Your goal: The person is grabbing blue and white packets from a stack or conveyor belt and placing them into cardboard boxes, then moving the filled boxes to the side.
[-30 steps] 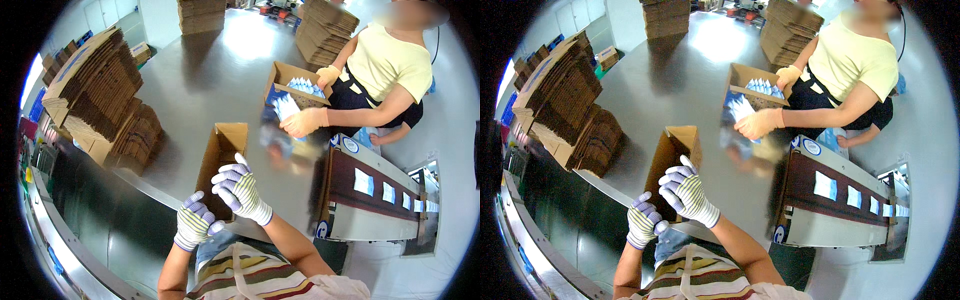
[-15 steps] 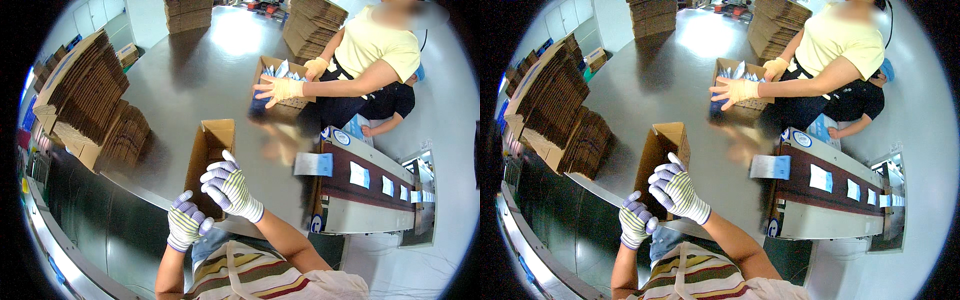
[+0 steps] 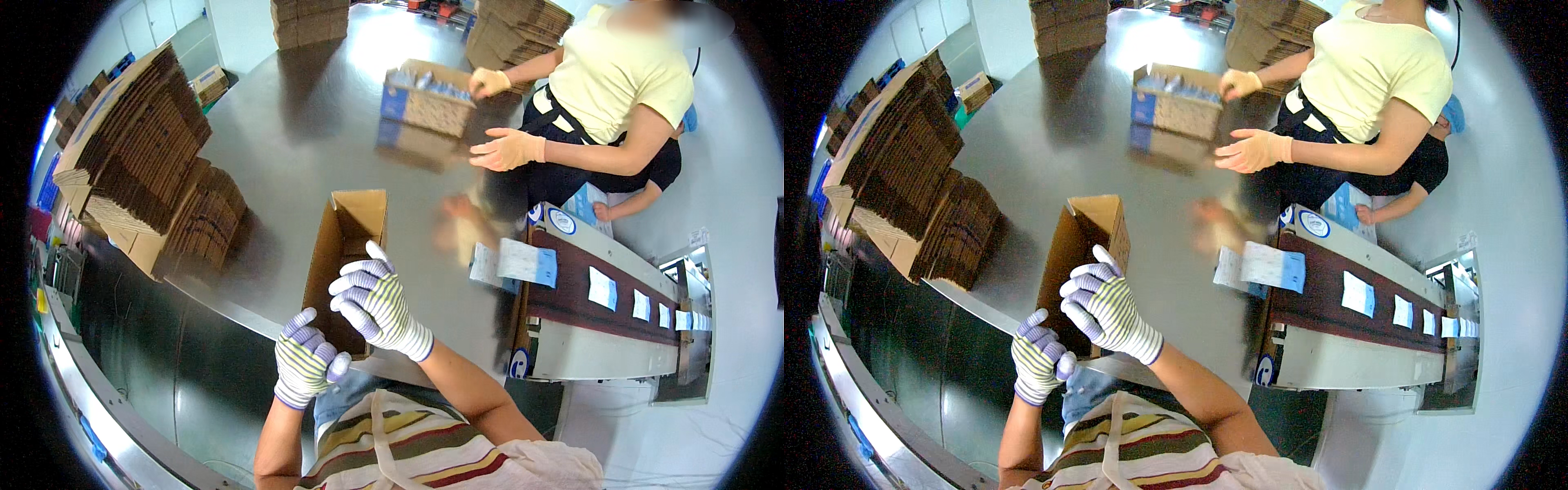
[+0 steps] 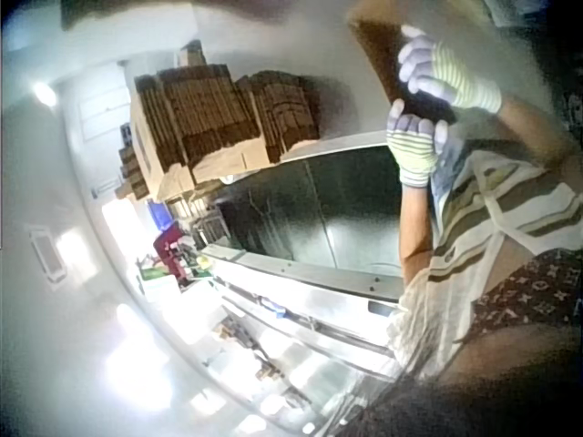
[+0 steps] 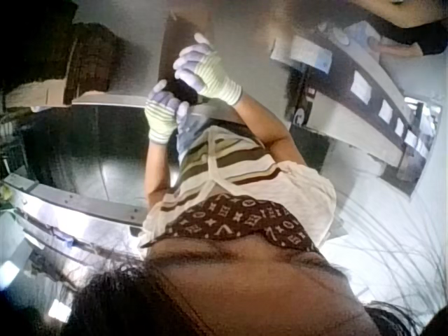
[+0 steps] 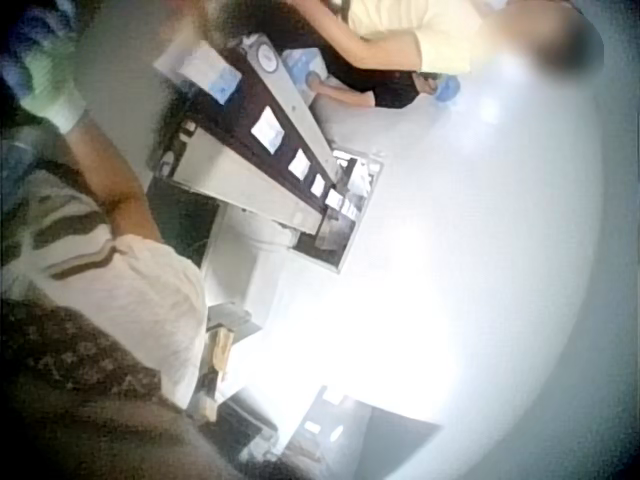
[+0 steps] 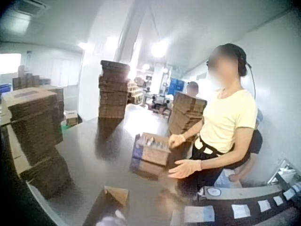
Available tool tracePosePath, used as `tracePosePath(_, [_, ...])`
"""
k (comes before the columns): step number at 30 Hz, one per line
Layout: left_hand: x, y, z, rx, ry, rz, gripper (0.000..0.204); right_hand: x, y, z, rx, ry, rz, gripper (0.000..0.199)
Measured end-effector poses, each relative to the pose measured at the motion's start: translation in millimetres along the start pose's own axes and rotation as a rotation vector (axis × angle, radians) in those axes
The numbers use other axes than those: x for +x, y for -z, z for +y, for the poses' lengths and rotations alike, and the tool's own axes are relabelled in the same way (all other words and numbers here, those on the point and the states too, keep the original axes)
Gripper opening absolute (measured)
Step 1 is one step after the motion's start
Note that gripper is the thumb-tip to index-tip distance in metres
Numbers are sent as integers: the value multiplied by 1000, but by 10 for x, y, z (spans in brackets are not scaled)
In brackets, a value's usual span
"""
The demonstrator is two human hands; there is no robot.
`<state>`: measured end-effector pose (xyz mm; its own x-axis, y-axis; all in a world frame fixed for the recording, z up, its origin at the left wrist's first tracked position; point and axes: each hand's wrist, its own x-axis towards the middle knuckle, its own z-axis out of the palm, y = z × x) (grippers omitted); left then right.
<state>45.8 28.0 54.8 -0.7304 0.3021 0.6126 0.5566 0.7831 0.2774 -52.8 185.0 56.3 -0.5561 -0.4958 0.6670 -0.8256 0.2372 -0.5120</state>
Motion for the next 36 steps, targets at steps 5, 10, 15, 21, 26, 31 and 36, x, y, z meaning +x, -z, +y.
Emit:
tracePosePath(5, [-33,-24,-13,-1,-6,28,23,5,-4,5,-5,16,-3,15])
tracePosePath(10, [-8,-29,-4,0,-13,31,24,8,0,5,-9,14,7,15])
tracePosePath(15, [-43,38,-63,-8,-85,-102,25,6,19,22,-6,13,-8,14])
tracePosePath(21, [2,248,-98,91,-125,-207,33,43,43,62,-9,28,53,14])
tracePosePath(26, [-24,93,-128,158,-114,-156,34,76,13,126,-20,75,44,17])
tracePosePath(31, [96,19,-78,241,-149,-155,37,20,472,180,-132,-46,-12,43])
tracePosePath(36, [60,-24,-39,245,-142,-185,41,-402,1587,850,-520,-346,-339,28])
